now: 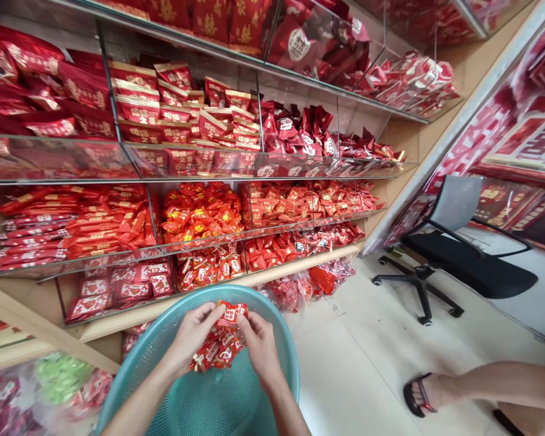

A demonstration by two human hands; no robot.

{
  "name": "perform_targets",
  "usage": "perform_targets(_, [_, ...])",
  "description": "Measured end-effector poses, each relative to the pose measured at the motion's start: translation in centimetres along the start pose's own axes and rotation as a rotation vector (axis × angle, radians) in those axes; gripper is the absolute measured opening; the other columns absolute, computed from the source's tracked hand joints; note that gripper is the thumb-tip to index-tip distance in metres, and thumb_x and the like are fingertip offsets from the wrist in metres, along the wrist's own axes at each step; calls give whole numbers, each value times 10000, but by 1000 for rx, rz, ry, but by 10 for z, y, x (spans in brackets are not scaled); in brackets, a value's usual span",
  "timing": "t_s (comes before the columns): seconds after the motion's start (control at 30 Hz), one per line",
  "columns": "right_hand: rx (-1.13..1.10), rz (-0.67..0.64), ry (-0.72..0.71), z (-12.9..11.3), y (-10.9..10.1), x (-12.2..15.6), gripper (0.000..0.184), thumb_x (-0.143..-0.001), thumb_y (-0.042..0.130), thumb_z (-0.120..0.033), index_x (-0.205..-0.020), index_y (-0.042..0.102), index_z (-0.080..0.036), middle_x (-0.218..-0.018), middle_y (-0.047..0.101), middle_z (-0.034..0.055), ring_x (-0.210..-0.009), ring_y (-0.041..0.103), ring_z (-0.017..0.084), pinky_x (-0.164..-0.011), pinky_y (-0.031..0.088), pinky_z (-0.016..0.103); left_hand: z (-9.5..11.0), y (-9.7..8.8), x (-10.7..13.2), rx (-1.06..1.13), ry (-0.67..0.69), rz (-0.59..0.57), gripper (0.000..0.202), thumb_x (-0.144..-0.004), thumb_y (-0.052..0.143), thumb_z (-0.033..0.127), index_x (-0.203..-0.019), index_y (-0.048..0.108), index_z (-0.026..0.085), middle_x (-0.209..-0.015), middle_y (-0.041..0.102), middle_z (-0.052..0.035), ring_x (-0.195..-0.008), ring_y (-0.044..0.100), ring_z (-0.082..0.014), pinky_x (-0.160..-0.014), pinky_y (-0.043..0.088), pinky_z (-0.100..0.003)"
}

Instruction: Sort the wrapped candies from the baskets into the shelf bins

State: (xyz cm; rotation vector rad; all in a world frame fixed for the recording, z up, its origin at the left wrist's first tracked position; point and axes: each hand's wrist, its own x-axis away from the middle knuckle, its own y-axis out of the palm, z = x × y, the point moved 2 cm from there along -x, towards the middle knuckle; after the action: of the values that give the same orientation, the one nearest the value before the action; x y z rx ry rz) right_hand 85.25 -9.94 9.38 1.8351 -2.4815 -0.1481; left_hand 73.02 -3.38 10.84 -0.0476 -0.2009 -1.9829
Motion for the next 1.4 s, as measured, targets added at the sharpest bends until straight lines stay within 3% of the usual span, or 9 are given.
perform_targets(0.2, [63, 11, -19, -3, 1, 3, 400, -827, 501, -501, -621, 530, -159, -569, 470, -24, -554, 401, 105, -533, 337, 216, -1, -3, 3, 92, -15, -7, 287, -672, 685, 398, -825, 649, 158, -761, 664, -1, -709, 593, -127, -689, 464, -229])
perform_targets(0.43, [132, 21, -98, -8, 0, 4, 412, -858, 445, -487, -608, 518, -168, -618, 456, -11, -612, 385, 120, -598, 354, 228, -4, -4, 6, 175, -38, 69, 281, -642, 705, 420, -725, 660, 156, -704, 660, 2, -654, 580, -116, -654, 459, -222])
perform_targets(0.67, [72, 12, -60, -16, 3, 5, 419, -835, 458, -530, -631, 545, -175, -615, 476, -2, -628, 416, 140, -584, 368, 232, -10, 6, 10, 334, 3, 206, 287, -630, 709, 434, -745, 673, 173, -751, 675, -1, -699, 608, -136, -676, 471, -238])
perform_targets(0.77, [85, 14, -54, -14, -2, 7, 424, -834, 467, -519, -586, 490, -175, -588, 424, -16, -582, 355, 118, -549, 323, 224, -16, 8, 15, 317, -34, 175, 294, -647, 697, 440, -800, 678, 189, -771, 681, -1, -733, 619, -142, -686, 473, -238])
perform_targets(0.87, [160, -42, -10, -5, -10, 13, 442, -832, 471, -517, -552, 444, -175, -563, 363, -28, -556, 299, 103, -520, 267, 224, -30, 6, 22, 171, -101, 81, 336, -624, 723, 414, -880, 698, 198, -819, 693, -14, -802, 623, -157, -717, 469, -233])
perform_targets(0.97, [217, -147, 65, 8, -16, 24, 487, -830, 453, -548, -521, 412, -174, -538, 329, -39, -535, 273, 94, -507, 234, 224, -50, 2, 33, 103, -172, 63, 363, -558, 767, 399, -850, 719, 191, -766, 696, -23, -777, 628, -171, -710, 475, -245])
perform_targets(1.07, [232, -208, 94, 20, -19, 33, 522, -829, 433, -579, -509, 428, -167, -520, 351, -45, -520, 285, 87, -507, 238, 221, -69, 2, 44, 208, -290, 62, 339, -551, 768, 423, -798, 717, 196, -729, 696, -28, -717, 638, -169, -691, 488, -266])
perform_targets(1.17, [237, -212, 114, 28, -19, 37, 528, -829, 438, -576, -501, 450, -162, -506, 374, -45, -509, 308, 84, -506, 260, 219, -76, 5, 53, 341, -401, 35, 314, -561, 766, 427, -770, 701, 201, -743, 704, -35, -696, 651, -169, -671, 495, -271])
perform_targets(1.4, [146, -190, 221, 54, -14, 37, 472, -778, 509, -591, -584, 541, -161, -539, 496, -17, -490, 433, 94, -482, 367, 213, -84, 2, 52, 389, -383, 93, 332, -530, 783, 430, -724, 682, 180, -709, 708, -41, -663, 665, -178, -619, 493, -262])
